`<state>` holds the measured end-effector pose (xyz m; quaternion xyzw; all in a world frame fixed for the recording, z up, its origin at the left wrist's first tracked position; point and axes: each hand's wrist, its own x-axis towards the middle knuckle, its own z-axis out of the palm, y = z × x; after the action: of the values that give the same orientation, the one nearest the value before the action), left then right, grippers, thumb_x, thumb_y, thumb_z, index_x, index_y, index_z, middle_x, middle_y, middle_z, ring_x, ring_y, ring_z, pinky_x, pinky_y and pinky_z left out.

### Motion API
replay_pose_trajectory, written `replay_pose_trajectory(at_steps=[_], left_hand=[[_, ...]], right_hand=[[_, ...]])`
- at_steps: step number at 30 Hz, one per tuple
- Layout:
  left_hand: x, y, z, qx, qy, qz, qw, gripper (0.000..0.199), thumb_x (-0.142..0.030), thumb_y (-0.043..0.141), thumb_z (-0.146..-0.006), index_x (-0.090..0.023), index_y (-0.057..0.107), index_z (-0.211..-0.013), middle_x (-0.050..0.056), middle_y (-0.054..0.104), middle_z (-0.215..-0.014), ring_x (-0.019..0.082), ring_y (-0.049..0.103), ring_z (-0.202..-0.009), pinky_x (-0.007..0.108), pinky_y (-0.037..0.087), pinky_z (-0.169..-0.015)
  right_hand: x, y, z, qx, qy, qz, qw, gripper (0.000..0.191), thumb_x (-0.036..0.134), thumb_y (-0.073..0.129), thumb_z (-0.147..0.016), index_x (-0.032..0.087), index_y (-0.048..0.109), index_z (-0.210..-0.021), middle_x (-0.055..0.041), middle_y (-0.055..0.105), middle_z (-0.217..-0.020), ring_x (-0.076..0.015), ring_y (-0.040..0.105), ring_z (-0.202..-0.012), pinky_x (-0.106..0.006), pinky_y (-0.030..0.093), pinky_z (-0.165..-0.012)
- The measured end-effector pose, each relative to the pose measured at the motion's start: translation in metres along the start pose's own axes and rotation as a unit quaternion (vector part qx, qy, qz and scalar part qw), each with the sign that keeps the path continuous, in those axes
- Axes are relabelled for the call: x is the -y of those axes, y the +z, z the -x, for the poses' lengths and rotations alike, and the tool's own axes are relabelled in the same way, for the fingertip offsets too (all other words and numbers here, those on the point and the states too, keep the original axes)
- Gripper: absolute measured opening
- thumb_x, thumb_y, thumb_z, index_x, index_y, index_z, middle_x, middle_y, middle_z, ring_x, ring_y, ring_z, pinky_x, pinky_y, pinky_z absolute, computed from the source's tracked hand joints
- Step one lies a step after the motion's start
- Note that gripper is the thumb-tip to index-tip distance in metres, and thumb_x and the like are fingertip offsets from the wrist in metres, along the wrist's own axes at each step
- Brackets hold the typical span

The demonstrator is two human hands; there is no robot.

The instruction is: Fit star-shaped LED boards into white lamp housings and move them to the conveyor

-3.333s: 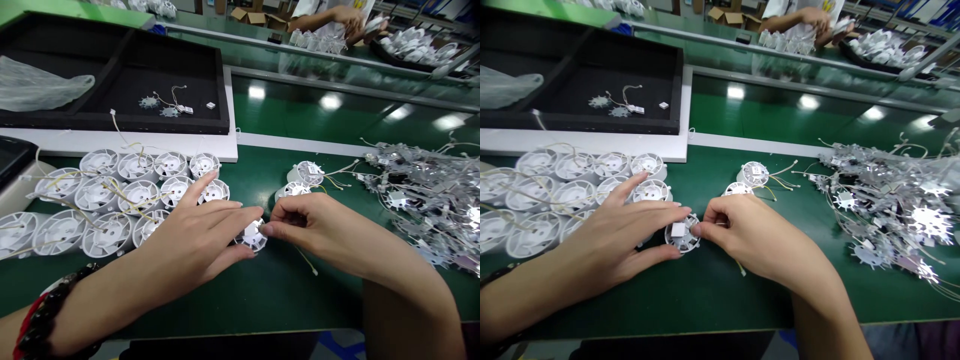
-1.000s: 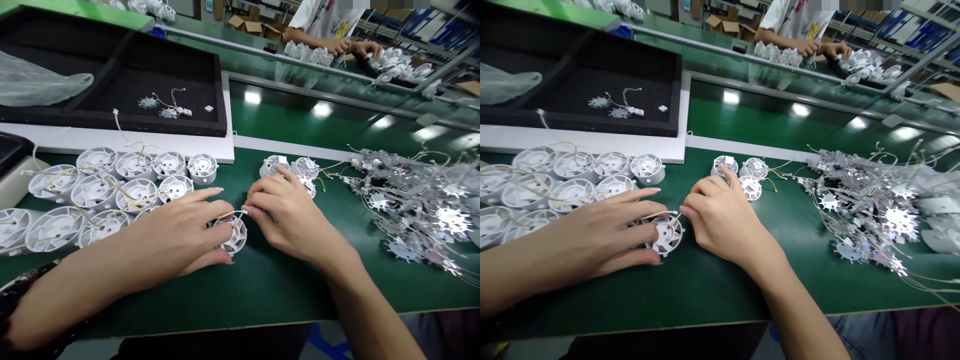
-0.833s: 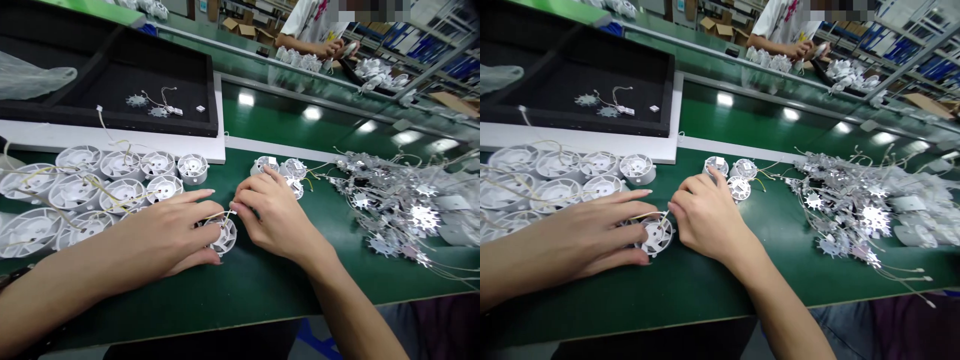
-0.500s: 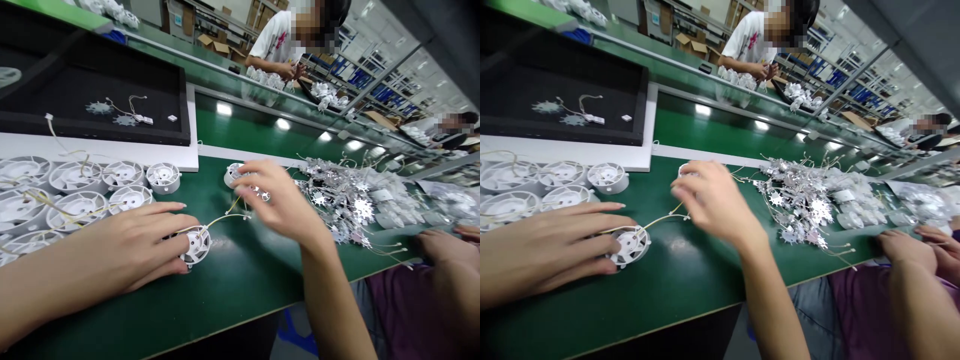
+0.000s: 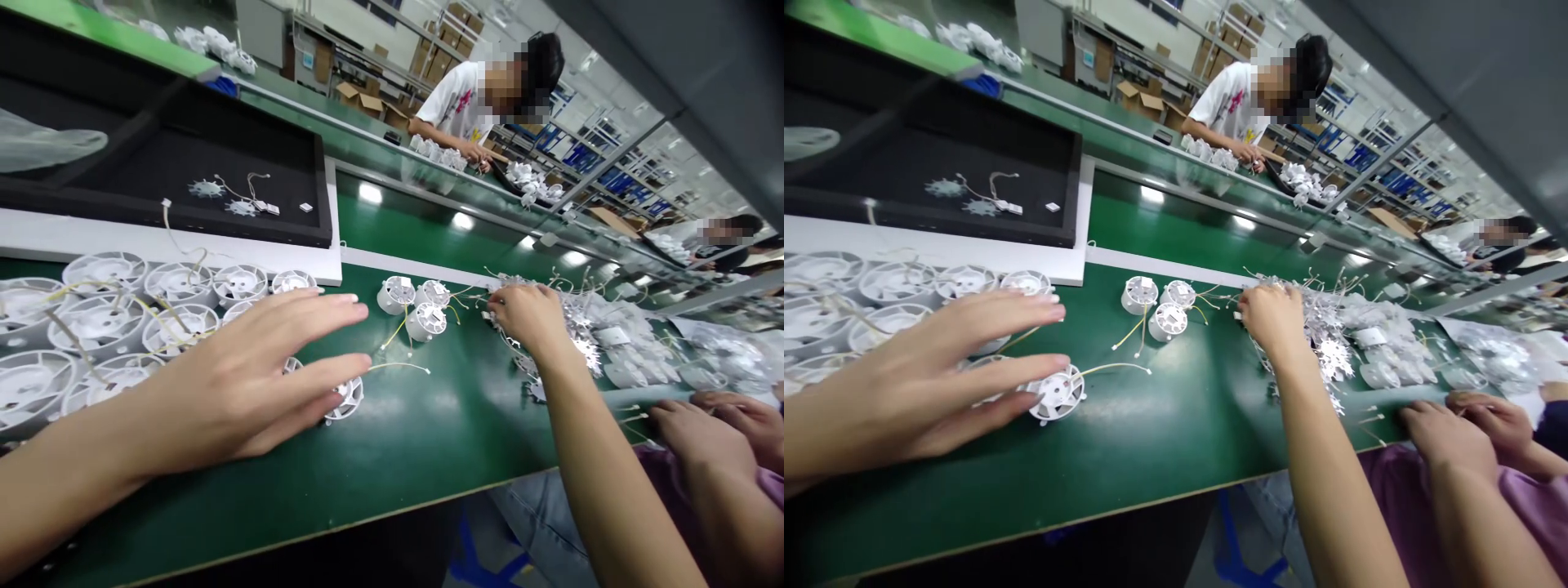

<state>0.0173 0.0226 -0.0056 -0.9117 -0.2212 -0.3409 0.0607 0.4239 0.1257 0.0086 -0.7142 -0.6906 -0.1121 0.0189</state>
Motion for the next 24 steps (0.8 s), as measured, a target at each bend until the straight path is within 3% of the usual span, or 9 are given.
replay_pose_trajectory(at_steps=[5,9,12,14,17,19,21,22,24], left_hand=[[-0.008,-0.001,0.003,-0.024,-0.013,0.039,0.999,0.031,-0.011,0.061,-0.104,-0.021,0.070,-0.132,0.012,0.068,-0.146,0.028,0.060,-0.144,0.045,0.039,-0.134],[-0.012,-0.001,0.002,-0.038,-0.070,0.088,0.993,0.032,-0.011,0.060,-0.103,-0.025,0.069,-0.130,0.009,0.068,-0.145,0.028,0.063,-0.141,0.044,0.047,-0.128],[-0.018,-0.001,-0.001,-0.031,-0.127,0.152,0.980,0.031,-0.015,0.058,-0.109,-0.026,0.062,-0.137,0.009,0.067,-0.147,0.024,0.066,-0.137,0.035,0.058,-0.116],[-0.022,-0.001,-0.001,-0.030,-0.159,0.213,0.964,0.038,-0.025,0.064,-0.112,-0.027,0.055,-0.149,0.010,0.063,-0.154,0.024,0.062,-0.145,0.033,0.057,-0.119],[-0.024,0.000,-0.002,-0.032,-0.237,0.407,0.881,0.062,-0.038,0.070,-0.112,-0.036,0.039,-0.165,0.008,0.055,-0.166,0.026,0.058,-0.151,0.034,0.057,-0.121],[-0.023,0.000,-0.005,-0.002,-0.298,0.568,0.767,0.057,-0.034,0.063,-0.115,-0.037,0.037,-0.167,0.008,0.059,-0.163,0.025,0.068,-0.140,0.031,0.065,-0.109],[-0.021,-0.002,-0.009,0.037,-0.341,0.661,0.667,0.048,-0.025,0.061,-0.113,-0.030,0.049,-0.160,0.009,0.070,-0.150,0.024,0.078,-0.124,0.029,0.070,-0.096],[-0.020,-0.003,-0.012,0.049,-0.353,0.680,0.641,0.046,-0.023,0.065,-0.109,-0.027,0.057,-0.154,0.009,0.075,-0.142,0.024,0.081,-0.118,0.028,0.070,-0.093],[-0.020,-0.006,-0.016,0.059,-0.362,0.675,0.641,0.052,-0.020,0.077,-0.097,-0.024,0.063,-0.147,0.008,0.078,-0.136,0.025,0.081,-0.116,0.030,0.070,-0.094]], right_hand=[[-0.003,-0.048,0.031,-0.146,0.112,-0.082,0.979,0.017,0.025,0.056,-0.098,0.021,0.073,-0.094,-0.0221,0.082,-0.095,-0.0446,0.078,-0.095,-0.059,0.056,-0.085],[0.024,-0.082,0.064,-0.226,0.102,-0.252,0.935,0.015,0.040,0.060,-0.107,0.030,0.065,-0.097,-0.0112,0.082,-0.104,-0.0370,0.080,-0.097,-0.054,0.062,-0.082],[0.062,-0.095,0.080,-0.200,0.054,-0.473,0.856,0.020,0.045,0.078,-0.101,0.032,0.069,-0.090,-0.0032,0.081,-0.090,-0.0273,0.080,-0.077,-0.043,0.065,-0.066],[0.089,-0.098,0.087,-0.134,-0.004,-0.572,0.810,0.018,0.038,0.085,-0.097,0.030,0.073,-0.087,-0.0006,0.082,-0.083,-0.0206,0.078,-0.065,-0.034,0.065,-0.055],[0.126,-0.098,0.097,-0.008,-0.106,-0.661,0.743,0.014,0.033,0.083,-0.101,0.029,0.076,-0.090,0.0016,0.084,-0.084,-0.0152,0.080,-0.065,-0.026,0.068,-0.058],[0.144,-0.097,0.103,0.037,-0.145,-0.693,0.705,0.011,0.032,0.081,-0.103,0.029,0.078,-0.093,0.0025,0.085,-0.087,-0.0136,0.082,-0.071,-0.024,0.070,-0.067],[0.154,-0.096,0.106,0.040,-0.147,-0.710,0.688,0.010,0.031,0.080,-0.103,0.030,0.078,-0.094,0.0026,0.085,-0.089,-0.0132,0.082,-0.075,-0.024,0.071,-0.071],[0.156,-0.095,0.106,0.039,-0.136,-0.714,0.686,0.011,0.031,0.080,-0.104,0.031,0.078,-0.093,0.0023,0.085,-0.089,-0.0133,0.082,-0.075,-0.024,0.070,-0.070],[0.159,-0.093,0.104,0.044,-0.111,-0.720,0.684,0.014,0.031,0.080,-0.103,0.030,0.074,-0.091,0.0017,0.084,-0.089,-0.0143,0.081,-0.072,-0.025,0.070,-0.066]])
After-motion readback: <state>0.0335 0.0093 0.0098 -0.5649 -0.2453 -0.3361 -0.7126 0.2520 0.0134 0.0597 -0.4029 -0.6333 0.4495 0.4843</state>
